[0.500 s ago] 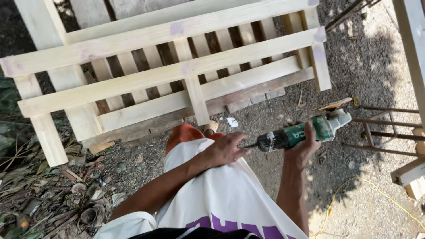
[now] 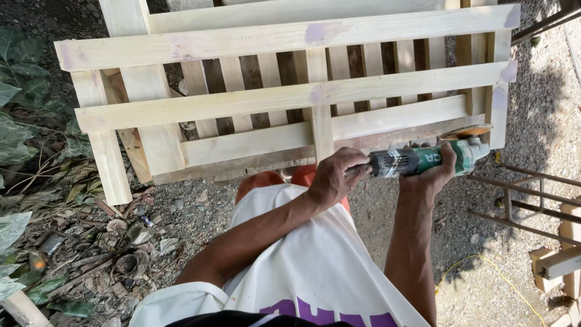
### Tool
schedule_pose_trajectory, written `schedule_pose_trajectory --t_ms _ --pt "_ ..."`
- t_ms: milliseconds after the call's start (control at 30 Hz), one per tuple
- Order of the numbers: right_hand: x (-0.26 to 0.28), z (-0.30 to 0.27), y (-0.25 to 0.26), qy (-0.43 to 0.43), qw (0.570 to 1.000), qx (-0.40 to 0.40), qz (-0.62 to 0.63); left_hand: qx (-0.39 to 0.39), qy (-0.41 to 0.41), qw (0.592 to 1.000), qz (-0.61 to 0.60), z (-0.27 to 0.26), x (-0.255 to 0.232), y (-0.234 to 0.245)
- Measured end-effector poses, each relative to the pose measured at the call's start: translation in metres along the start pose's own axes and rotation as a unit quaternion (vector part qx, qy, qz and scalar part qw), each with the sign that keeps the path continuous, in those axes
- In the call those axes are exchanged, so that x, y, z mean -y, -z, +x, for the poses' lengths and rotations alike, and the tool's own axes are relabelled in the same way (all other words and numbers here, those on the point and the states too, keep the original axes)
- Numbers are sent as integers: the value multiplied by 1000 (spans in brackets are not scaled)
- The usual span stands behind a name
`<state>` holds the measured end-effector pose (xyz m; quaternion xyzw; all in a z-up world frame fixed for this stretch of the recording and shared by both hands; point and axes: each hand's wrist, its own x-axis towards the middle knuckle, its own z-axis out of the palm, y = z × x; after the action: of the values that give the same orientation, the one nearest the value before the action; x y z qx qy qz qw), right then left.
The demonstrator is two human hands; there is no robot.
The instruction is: The person uses a power sander to smooth a wooden lattice frame, moving the tool across the slats and along the edges by hand.
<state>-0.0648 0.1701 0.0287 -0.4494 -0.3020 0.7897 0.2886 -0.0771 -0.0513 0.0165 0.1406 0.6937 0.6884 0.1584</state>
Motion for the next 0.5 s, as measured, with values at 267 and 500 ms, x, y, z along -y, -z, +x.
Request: schedule_pose_trajectory --t_ms 267,500 --pt "-29 4 -23 -8 999 -33 -40 -50 -33 996 65 -2 19 9" --pt "-22 -21 -37 95 969 56 -223 52 -67 986 147 -11 -35 50"
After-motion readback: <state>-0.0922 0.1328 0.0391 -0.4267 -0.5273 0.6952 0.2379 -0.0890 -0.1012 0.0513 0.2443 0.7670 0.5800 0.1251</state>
